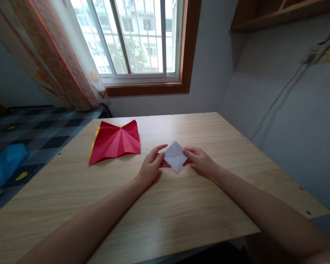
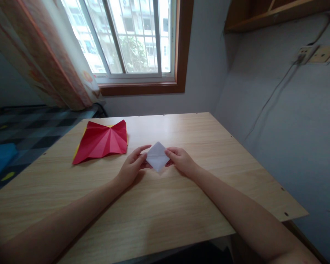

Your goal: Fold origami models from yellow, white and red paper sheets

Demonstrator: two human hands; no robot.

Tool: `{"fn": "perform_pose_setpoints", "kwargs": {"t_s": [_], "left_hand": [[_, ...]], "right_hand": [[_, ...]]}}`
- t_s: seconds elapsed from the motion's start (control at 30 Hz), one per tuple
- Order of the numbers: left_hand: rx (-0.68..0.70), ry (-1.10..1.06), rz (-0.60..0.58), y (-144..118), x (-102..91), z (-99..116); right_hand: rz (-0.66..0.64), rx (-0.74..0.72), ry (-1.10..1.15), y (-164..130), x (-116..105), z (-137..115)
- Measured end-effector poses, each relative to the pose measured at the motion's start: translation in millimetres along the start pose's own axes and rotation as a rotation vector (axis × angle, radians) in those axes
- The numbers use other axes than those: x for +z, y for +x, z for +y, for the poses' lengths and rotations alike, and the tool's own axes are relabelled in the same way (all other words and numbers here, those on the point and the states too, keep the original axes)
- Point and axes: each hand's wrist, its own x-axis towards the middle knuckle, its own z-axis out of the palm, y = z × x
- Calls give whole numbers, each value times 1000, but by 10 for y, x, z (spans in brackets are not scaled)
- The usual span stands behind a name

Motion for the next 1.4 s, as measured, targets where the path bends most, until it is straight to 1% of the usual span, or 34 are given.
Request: {"fn": "perform_pose_setpoints", "kwargs": {"t_s": [0.17,0.37,0.43,0.53,0.6,0.67,0.77,0.83,0.93,1.0,1.07,1.1,1.13,1.17,1.23,1.3,1.33,1.4], "left_hand": [[13,9,43,10,-13,-13],[11,3,63,9,-3,3],[15,-20,50,-1,3,18],[57,-29,-18,-21,6,34],[107,37,-56,-31,7,36],[161,184,-55,-36,6,31],[214,438,-14,-33,-1,28],[250,543,27,-27,-17,33],[367,661,78,-9,-55,50],[461,713,96,6,-77,55],[521,708,100,17,-85,45],[523,679,96,19,-81,33],[498,633,80,19,-73,19],[443,572,58,15,-61,2],[281,431,4,0,-30,-26],[137,311,-32,-20,3,-37],[96,265,-39,-29,19,-34],[60,190,-43,-40,44,-18]], "right_hand": [[9,14,-4,4,-14,-28],[56,-48,-32,-16,3,-58],[78,-51,-27,-27,6,-75],[109,-43,5,-30,-8,-98],[129,-39,35,-24,-21,-109],[135,-23,71,-18,-27,-117],[100,47,128,-26,-13,-134],[49,109,167,-44,8,-153],[-23,176,211,-77,41,-186],[-44,209,225,-91,59,-200],[-43,243,227,-95,70,-198],[-35,257,225,-93,72,-191],[-26,267,222,-89,72,-182],[-18,269,215,-83,70,-170],[-12,235,174,-71,59,-149],[-15,129,61,-61,44,-137],[-12,52,-25,-59,38,-135],[11,-102,-213,-60,32,-136]]}}
